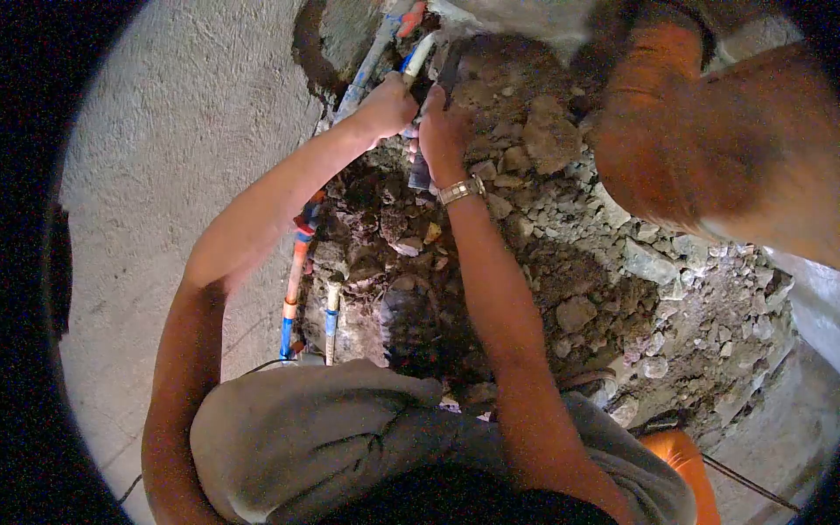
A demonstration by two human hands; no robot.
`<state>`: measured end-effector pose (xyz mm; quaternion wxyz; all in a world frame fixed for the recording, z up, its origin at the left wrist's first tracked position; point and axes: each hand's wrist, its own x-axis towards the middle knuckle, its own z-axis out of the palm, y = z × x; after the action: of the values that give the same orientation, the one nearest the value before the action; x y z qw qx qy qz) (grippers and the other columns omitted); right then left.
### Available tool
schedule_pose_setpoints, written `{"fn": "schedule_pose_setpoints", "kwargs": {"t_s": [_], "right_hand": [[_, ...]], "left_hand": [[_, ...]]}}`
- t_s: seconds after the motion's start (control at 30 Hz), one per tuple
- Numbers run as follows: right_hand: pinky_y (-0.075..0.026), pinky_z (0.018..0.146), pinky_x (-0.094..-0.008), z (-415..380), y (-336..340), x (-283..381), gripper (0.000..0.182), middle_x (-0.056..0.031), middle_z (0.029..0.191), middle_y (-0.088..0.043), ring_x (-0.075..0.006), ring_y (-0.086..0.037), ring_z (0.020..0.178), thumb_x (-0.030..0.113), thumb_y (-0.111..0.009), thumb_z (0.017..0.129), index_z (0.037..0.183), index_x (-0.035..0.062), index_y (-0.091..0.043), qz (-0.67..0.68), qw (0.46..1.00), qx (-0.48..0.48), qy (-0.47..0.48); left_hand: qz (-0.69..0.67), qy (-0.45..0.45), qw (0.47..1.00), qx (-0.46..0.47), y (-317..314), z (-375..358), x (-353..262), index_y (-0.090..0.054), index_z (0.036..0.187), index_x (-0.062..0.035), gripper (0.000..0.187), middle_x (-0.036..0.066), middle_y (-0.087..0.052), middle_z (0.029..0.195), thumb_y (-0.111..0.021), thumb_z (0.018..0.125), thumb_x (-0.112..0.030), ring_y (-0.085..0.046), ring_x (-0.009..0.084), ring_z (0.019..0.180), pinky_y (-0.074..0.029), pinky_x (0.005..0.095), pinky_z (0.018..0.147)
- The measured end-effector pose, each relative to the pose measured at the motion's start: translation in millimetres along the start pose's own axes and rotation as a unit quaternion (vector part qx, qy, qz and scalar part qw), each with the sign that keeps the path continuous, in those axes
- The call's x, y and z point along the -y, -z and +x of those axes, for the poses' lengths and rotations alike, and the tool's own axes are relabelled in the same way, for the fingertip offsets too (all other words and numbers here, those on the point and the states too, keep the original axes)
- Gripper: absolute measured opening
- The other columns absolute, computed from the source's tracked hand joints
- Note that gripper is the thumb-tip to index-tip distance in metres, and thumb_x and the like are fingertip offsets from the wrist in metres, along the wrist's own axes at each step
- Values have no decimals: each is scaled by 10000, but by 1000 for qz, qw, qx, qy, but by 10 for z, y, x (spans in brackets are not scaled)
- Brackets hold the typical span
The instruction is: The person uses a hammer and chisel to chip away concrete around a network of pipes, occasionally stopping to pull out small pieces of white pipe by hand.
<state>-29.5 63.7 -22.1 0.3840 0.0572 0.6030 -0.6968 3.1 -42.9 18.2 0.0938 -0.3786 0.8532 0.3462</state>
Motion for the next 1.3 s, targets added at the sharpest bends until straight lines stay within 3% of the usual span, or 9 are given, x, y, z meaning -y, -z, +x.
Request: {"fn": "schedule_pose_setpoints", "kwargs": {"t_s": [0.03, 0.1, 0.3, 0.37, 0.47, 0.8, 1.0, 1.07, 1.3], "right_hand": [[-431, 384, -362, 37, 66, 13, 462, -62, 561, -483, -194, -487, 399, 467, -453, 976, 824, 32, -482, -17, 999, 42, -5], [-449, 391, -380, 78, 135, 9, 525, -92, 564, -513, -220, -516, 402, 501, -453, 973, 865, -11, -488, -34, 996, 83, -9], [-454, 407, -390, -28, 161, 199, 500, -102, 591, -520, -222, -534, 433, 478, -451, 966, 961, -20, -477, -13, 996, 86, -25], [-424, 392, -354, -79, 144, 250, 434, -43, 566, -468, -181, -468, 404, 436, -448, 983, 761, 64, -466, -40, 997, 67, -26], [-423, 390, -353, 18, 175, 173, 421, -37, 567, -466, -180, -472, 406, 444, -447, 979, 800, 63, -468, -40, 996, 84, -8], [-427, 403, -340, -47, 113, 123, 416, -26, 562, -468, -167, -474, 407, 456, -444, 975, 812, 75, -467, -4, 998, 44, 52], [-428, 401, -340, -121, 121, 278, 404, -27, 559, -466, -168, -475, 410, 451, -438, 977, 814, 81, -465, -50, 996, 66, -24], [-427, 393, -342, -79, 165, 205, 398, -34, 560, -468, -173, -468, 406, 444, -455, 972, 824, 75, -467, 4, 998, 65, -9], [-408, 378, -332, -75, 72, 163, 381, -34, 565, -466, -167, -449, 395, 444, -469, 965, 835, 85, -471, -31, 999, -1, 11]], "left_hand": [[1, -2, 1000, 1, -20, 14, 2, -405, 1160, 192, 497, 299, -671, 921, -604, 865, -155, -700, 384, 852, -563, 414, 729], [-23, 13, 999, -44, -59, 37, -1, -530, 994, 100, 212, 216, -639, 792, -517, 898, -89, -651, 286, 638, -517, 405, 519], [-250, 154, 954, 65, 61, 210, -180, -588, 988, -8, 185, 103, -622, 785, -535, 923, -173, -612, 208, 588, -543, 360, 504], [-278, 180, 943, 32, -31, 366, -103, -603, 1019, -48, 178, 89, -605, 785, -536, 921, -181, -595, 195, 612, -536, 368, 543], [-299, 158, 939, 64, -72, 361, -61, -596, 998, -44, 178, 78, -591, 780, -536, 929, -197, -593, 190, 644, -530, 363, 564], [-235, 171, 954, 77, 14, 350, -118, -555, 925, -77, 153, 29, -522, 663, -540, 966, -224, -516, 156, 536, -464, 315, 464], [-184, 123, 974, 54, -64, 422, -60, -616, 871, -38, 200, 57, -580, 668, -540, 965, -197, -548, 174, 536, -462, 342, 455], [18, 13, 995, 97, -40, 474, -28, -659, 774, -11, 239, 78, -615, 638, -565, 935, -160, -579, 193, 530, -454, 370, 444], [-36, 38, 998, 32, -105, 483, 4, -673, 721, 24, 282, 135, -621, 602, -561, 909, -154, -581, 235, 487, -431, 409, 451]]}}
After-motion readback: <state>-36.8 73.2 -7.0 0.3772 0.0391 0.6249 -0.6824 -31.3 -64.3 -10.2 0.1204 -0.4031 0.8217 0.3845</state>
